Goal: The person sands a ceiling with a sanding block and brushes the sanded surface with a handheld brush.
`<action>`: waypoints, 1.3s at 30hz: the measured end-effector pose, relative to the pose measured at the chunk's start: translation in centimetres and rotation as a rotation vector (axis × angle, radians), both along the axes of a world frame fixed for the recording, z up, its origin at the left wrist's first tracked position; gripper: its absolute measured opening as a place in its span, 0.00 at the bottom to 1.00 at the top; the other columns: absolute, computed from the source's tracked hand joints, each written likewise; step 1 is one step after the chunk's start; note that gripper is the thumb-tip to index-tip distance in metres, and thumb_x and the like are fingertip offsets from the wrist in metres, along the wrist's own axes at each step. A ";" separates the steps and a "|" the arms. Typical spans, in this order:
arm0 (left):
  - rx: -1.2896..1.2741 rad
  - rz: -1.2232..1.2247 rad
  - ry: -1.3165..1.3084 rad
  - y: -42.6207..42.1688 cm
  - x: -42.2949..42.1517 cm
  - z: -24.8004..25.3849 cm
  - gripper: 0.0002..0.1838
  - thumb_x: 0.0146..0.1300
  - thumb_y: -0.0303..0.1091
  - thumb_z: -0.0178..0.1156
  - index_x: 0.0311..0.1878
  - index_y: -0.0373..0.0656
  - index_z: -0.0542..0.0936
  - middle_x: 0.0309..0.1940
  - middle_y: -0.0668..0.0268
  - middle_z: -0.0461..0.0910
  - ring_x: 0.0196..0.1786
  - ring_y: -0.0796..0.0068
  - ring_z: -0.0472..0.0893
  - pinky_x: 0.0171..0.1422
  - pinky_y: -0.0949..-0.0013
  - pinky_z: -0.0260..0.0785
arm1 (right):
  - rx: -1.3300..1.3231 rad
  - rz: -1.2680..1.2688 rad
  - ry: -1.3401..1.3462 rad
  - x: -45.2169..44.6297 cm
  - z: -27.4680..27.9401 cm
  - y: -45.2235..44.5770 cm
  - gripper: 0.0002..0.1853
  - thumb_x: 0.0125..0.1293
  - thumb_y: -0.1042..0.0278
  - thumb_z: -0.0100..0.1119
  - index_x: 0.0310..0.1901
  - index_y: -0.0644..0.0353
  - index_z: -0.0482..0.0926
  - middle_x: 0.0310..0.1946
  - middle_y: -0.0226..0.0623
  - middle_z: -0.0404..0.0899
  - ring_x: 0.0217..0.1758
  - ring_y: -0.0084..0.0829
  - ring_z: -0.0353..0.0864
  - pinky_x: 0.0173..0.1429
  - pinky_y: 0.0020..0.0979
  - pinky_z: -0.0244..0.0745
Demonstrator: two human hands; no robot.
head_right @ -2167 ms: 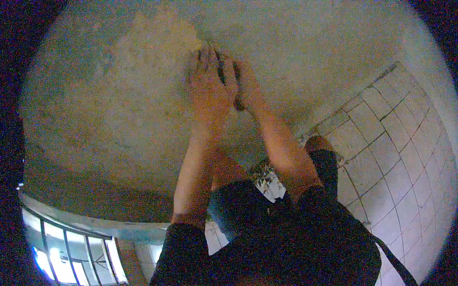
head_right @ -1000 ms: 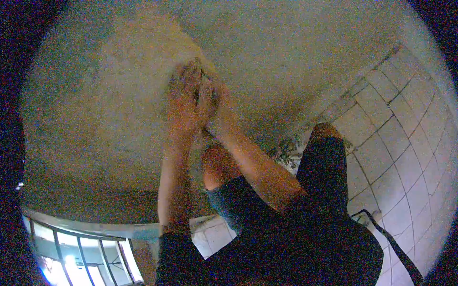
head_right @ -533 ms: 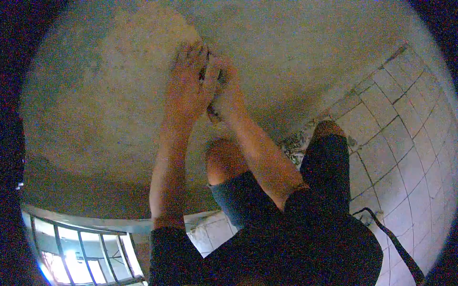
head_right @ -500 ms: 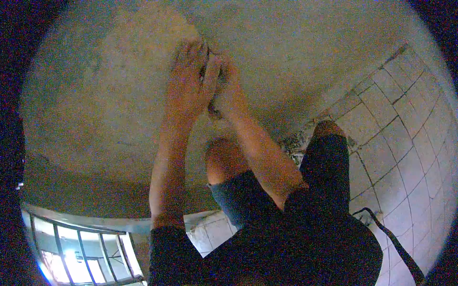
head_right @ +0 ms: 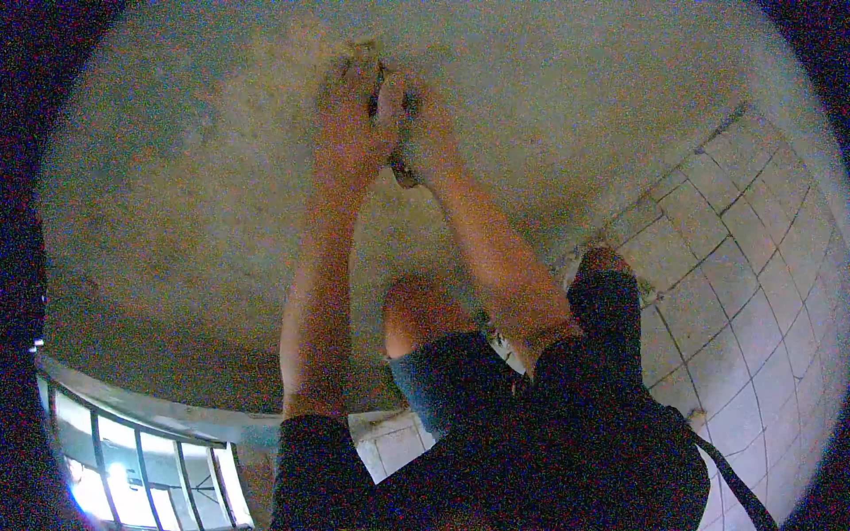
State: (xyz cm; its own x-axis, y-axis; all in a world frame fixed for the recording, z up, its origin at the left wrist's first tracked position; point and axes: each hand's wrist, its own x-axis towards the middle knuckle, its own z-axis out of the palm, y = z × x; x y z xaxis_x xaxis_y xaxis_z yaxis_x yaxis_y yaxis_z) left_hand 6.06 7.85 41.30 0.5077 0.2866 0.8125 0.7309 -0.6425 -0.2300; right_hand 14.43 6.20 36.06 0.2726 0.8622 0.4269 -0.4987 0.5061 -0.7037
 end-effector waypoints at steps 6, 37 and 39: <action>0.153 -0.031 0.021 1.7 0.0 2.9 0.25 0.70 0.46 0.55 0.59 0.33 0.77 0.59 0.44 0.77 0.65 0.41 0.72 0.72 0.48 0.62 | 0.063 0.037 -0.110 1.5 3.6 0.6 0.21 0.78 0.52 0.43 0.59 0.57 0.75 0.26 0.29 0.76 0.10 0.21 0.62 0.10 0.28 0.53; -0.037 -0.006 -0.099 -1.4 0.9 -1.5 0.34 0.70 0.48 0.52 0.59 0.18 0.72 0.62 0.33 0.71 0.67 0.32 0.67 0.76 0.45 0.54 | -0.011 0.067 -0.211 2.1 -0.3 0.0 0.22 0.78 0.56 0.46 0.66 0.58 0.71 0.35 0.29 0.81 0.22 0.19 0.72 0.19 0.25 0.63; -0.046 -0.040 -0.116 -1.2 0.9 -0.7 0.34 0.70 0.49 0.52 0.59 0.18 0.72 0.62 0.34 0.71 0.67 0.33 0.67 0.76 0.47 0.55 | -0.074 0.071 -0.149 2.0 -0.3 0.2 0.23 0.78 0.54 0.45 0.66 0.57 0.72 0.33 0.28 0.80 0.21 0.19 0.71 0.18 0.25 0.62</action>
